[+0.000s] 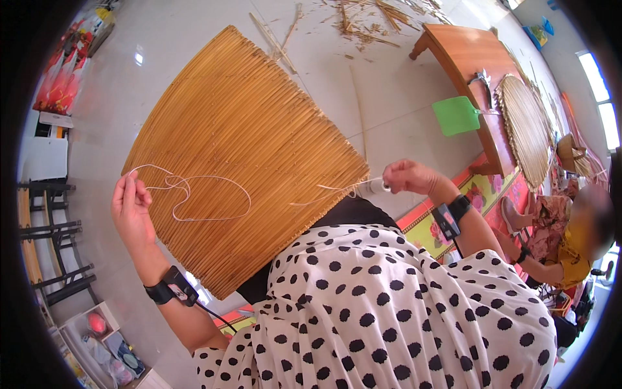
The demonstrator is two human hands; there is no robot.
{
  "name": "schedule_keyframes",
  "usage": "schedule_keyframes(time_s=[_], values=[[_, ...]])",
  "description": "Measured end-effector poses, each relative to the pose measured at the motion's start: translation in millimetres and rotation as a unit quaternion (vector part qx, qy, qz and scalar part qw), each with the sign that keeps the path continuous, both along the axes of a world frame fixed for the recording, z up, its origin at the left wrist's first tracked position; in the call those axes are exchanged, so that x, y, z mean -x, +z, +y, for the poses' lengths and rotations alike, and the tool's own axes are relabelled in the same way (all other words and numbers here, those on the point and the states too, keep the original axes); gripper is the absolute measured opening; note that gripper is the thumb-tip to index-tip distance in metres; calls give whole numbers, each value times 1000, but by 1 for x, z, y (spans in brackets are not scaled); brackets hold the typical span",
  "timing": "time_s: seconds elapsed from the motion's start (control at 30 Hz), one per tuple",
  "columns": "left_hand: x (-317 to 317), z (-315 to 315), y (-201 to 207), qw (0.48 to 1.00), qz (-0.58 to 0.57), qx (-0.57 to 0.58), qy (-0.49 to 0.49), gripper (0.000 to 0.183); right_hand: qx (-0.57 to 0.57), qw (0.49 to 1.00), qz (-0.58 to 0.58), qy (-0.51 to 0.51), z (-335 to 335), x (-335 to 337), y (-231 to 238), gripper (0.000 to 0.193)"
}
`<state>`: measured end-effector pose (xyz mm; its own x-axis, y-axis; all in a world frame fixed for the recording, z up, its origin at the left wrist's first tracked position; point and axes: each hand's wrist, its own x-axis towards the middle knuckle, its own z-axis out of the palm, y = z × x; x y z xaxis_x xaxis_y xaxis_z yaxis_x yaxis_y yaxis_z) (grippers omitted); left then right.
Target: The person threads a needle with white string and sews the edge of a rectangular woven mat. They use scissors to cut the string and continue stitching along the mat's edge.
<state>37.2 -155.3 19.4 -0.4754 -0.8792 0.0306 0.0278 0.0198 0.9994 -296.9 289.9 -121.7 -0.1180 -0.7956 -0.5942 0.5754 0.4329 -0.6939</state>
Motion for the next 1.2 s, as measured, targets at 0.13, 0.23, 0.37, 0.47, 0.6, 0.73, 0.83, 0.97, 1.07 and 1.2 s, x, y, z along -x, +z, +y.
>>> schedule_keyframes(time_s=[0.13,0.23,0.37,0.47,0.6,0.73,0.83,0.97,1.07,1.2], values=[[-7,-8,-11,1000,9,-4,-20,22,-187,952,120,-210,78,47,-54,11],[-4,-6,-11,1000,-3,-1,-15,22,-366,856,360,-68,113,52,-71,15],[-1,-3,-5,1000,-18,18,-13,20,-516,605,605,44,131,36,-76,30],[1,0,1,999,-22,29,-14,19,-488,547,678,-52,107,47,-70,33],[-1,9,12,994,-66,86,-16,19,-450,537,705,-110,47,65,-31,33],[12,33,27,985,-89,140,-50,14,-299,404,837,-218,-17,77,16,29],[19,56,47,970,-109,194,-99,11,-111,356,892,-256,-62,92,42,31],[22,77,70,971,-78,158,-162,11,19,423,856,-295,-131,60,99,36],[21,93,83,963,-82,192,-170,11,228,760,577,-192,-171,-3,141,50],[35,105,84,944,-56,242,-217,12,380,894,236,-4,-207,-88,167,54]])
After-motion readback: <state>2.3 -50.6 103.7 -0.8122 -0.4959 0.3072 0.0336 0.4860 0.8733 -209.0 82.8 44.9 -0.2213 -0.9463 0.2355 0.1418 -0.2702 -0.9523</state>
